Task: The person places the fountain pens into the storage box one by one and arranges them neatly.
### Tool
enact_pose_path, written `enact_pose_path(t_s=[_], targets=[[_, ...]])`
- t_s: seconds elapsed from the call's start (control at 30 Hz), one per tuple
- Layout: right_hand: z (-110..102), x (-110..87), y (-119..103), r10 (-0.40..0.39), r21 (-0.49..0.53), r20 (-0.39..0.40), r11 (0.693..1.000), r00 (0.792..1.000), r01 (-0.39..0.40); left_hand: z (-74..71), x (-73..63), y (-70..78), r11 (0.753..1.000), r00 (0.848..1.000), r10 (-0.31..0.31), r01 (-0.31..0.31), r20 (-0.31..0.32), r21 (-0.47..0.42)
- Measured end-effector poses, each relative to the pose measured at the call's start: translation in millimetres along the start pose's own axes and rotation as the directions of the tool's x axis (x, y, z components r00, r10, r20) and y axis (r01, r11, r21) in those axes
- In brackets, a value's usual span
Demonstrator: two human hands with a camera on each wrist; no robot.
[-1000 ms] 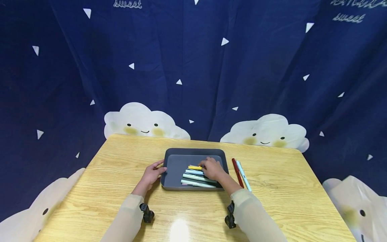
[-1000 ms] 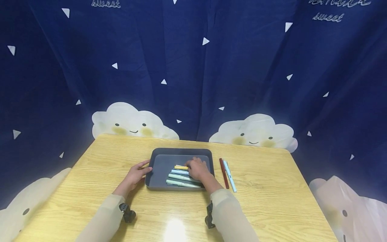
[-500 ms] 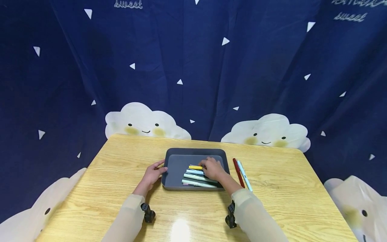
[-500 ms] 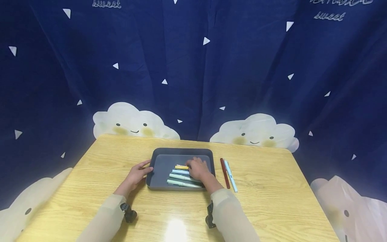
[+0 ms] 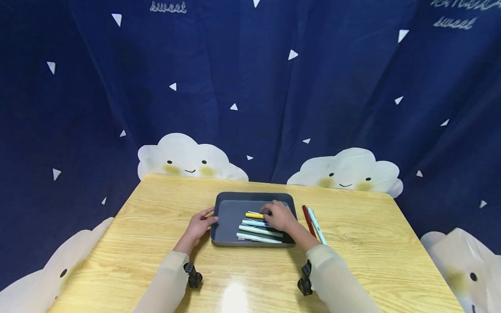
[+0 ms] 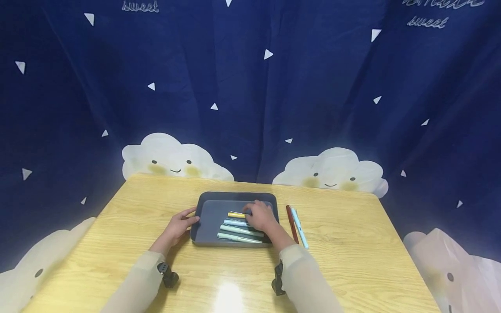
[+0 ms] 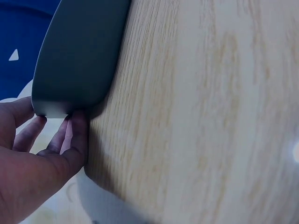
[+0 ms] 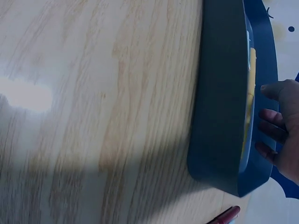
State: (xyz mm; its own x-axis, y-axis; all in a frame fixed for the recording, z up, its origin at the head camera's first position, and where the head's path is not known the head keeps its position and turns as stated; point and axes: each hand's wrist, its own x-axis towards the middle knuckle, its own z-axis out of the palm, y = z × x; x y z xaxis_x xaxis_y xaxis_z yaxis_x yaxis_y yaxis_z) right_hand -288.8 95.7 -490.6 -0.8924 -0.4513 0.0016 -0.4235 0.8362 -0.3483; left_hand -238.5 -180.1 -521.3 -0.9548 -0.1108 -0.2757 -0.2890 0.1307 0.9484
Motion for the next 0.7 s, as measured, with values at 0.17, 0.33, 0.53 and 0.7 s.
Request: enact_pose_path(t_s=[0.17,0.33,0.53,0.7], targets=[[-6.3,-1.3,7.2,0.018,0.052,-0.016,0.999,1.000,-0.017,0.9,0.6,-2.1,1.000,1.000,-0.001,0.001,-0.008,-0.006],[-14.6,-2.7,11.7,0.055,0.109,-0.027,0.993,0.998,-0.052,0.7,-1.2,-0.4,1.000,1.000,-0.003,0.003,0.003,0.001],[-24.5,-6.1,18.2,0.071,0.151,-0.073,0.987,0.995,-0.059,0.5,-3.1,2.5,1.000,1.000,-0.007,0.007,-0.002,0.002],[-30.8,-9.9,24.6,0.101,0.199,-0.091,0.977,0.991,-0.081,0.6,-4.0,2.9,1.000,1.000,-0.011,0.011,0.000,-0.003]])
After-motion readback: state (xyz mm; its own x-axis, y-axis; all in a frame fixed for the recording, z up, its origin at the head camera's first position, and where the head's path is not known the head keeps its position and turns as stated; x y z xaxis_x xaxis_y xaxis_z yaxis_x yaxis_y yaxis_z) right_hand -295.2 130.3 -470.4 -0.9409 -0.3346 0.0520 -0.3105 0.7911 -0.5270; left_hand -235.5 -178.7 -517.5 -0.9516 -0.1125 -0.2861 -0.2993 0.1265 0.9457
